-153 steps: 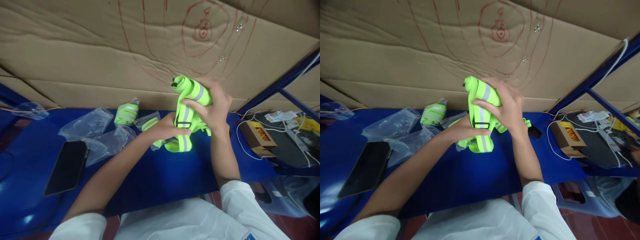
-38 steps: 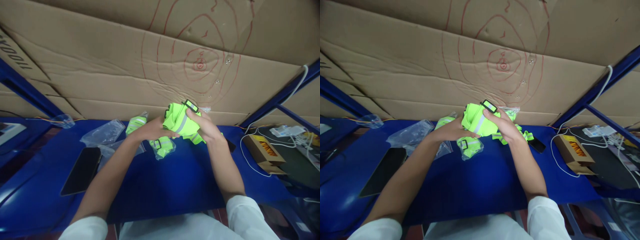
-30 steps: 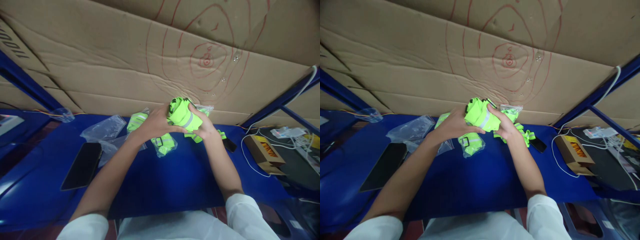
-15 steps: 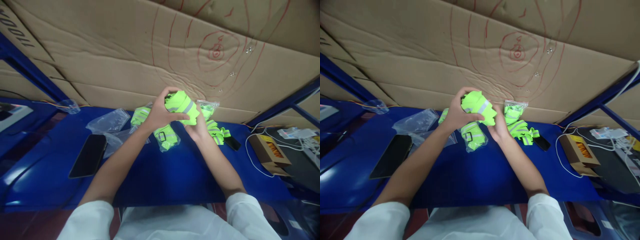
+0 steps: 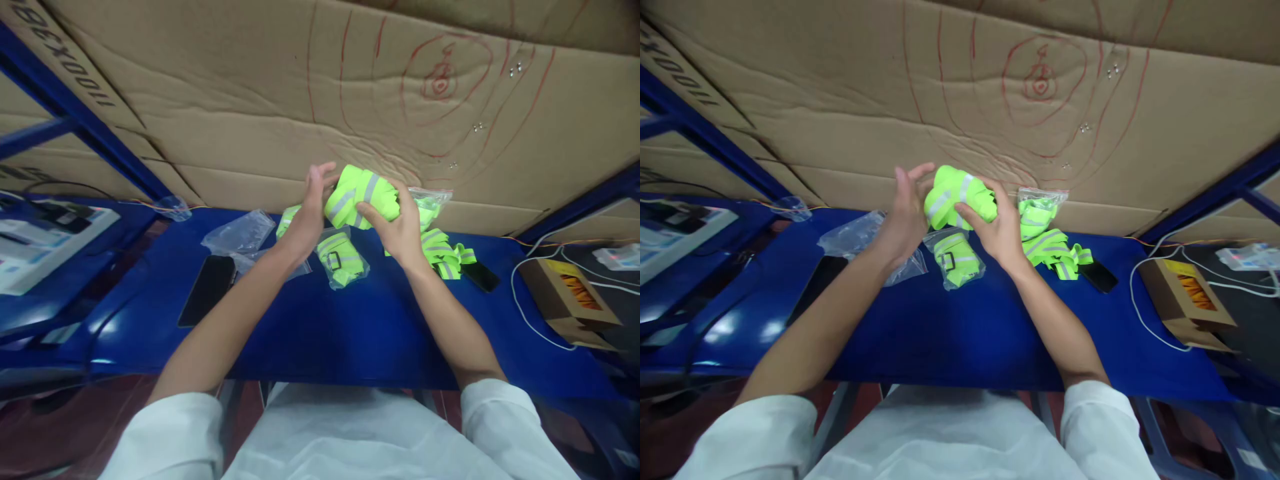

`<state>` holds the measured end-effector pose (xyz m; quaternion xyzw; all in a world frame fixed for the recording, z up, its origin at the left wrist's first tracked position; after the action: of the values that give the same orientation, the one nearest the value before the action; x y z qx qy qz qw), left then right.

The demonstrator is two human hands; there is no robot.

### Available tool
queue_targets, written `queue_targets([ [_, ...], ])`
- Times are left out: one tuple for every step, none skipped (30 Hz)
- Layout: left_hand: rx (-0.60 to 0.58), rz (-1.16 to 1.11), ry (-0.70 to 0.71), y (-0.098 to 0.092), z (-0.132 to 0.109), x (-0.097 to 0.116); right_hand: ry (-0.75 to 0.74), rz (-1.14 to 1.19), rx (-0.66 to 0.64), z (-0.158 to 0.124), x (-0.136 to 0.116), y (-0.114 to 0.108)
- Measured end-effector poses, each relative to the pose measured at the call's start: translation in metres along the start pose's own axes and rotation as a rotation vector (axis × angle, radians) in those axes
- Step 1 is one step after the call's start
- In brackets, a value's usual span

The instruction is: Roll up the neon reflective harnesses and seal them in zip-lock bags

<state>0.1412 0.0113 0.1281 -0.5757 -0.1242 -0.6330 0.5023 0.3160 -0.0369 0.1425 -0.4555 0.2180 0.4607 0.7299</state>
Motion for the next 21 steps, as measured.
queue_targets([
  [0.014,0.022,-0.027,-0.008,-0.015,-0.01,-0.013,-0.008,-0.027,0.002,0.006,0.0],
  [-0.02,0.163,-0.068,-0.014,-0.031,-0.02,-0.021,-0.015,-0.059,0.004,0.012,0.001],
  [-0.046,0.366,-0.141,-0.019,-0.05,-0.032,-0.02,-0.015,-0.094,0.006,0.019,0.003],
  [-0.067,0.588,-0.233,-0.022,-0.068,-0.044,-0.009,-0.009,-0.128,0.006,0.026,0.007],
  [-0.084,0.763,-0.322,-0.025,-0.086,-0.056,0.011,0.004,-0.16,0.007,0.032,0.012],
  [-0.141,0.871,-0.408,-0.026,-0.1,-0.067,0.032,0.019,-0.189,0.006,0.037,0.019],
  [-0.201,0.927,-0.473,-0.025,-0.112,-0.076,0.051,0.034,-0.216,0.005,0.04,0.027],
  [-0.227,0.959,-0.511,-0.024,-0.12,-0.081,0.067,0.046,-0.243,0.004,0.042,0.035],
  [-0.231,0.962,-0.524,-0.023,-0.124,-0.082,0.079,0.054,-0.269,0.002,0.042,0.043],
  [-0.207,0.947,-0.511,-0.023,-0.124,-0.08,0.087,0.058,-0.294,0.0,0.041,0.05],
  [-0.165,0.924,-0.478,-0.022,-0.121,-0.076,0.089,0.056,-0.318,-0.003,0.039,0.056],
  [-0.117,0.903,-0.436,-0.021,-0.117,-0.07,0.086,0.045,-0.34,-0.005,0.036,0.062],
  [-0.08,0.89,-0.391,-0.02,-0.112,-0.065,0.083,0.019,-0.366,-0.007,0.033,0.065],
  [-0.055,0.887,-0.349,-0.017,-0.108,-0.061,0.082,-0.022,-0.4,-0.009,0.031,0.068],
  [-0.048,0.893,-0.315,-0.013,-0.103,-0.058,0.086,-0.08,-0.445,-0.01,0.028,0.07],
  [-0.056,0.9,-0.291,-0.008,-0.1,-0.057,0.095,-0.147,-0.5,-0.012,0.027,0.07],
  [-0.076,0.896,-0.275,-0.003,-0.097,-0.058,0.107,-0.214,-0.56,-0.013,0.025,0.069],
  [-0.105,0.874,-0.266,0.002,-0.096,-0.06,0.118,-0.272,-0.62,-0.014,0.024,0.067],
  [-0.135,0.843,-0.265,0.007,-0.096,-0.064,0.127,-0.318,-0.674,-0.015,0.023,0.063],
  [-0.161,0.809,-0.271,0.01,-0.096,-0.067,0.131,-0.351,-0.713,-0.015,0.022,0.058],
  [-0.185,0.78,-0.283,0.013,-0.097,-0.07,0.128,-0.372,-0.742,-0.014,0.021,0.052],
])
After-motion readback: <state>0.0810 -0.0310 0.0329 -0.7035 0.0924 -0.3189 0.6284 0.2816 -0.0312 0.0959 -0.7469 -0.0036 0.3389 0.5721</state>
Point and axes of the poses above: each hand's wrist, its own z-axis towards the middle knuckle, its own y-axis out of the palm, x = y × z, the point moved 5 cm from there along z, towards the middle knuckle, and after that the axes turned 15 degrees about -x, right-handed, at the moved point
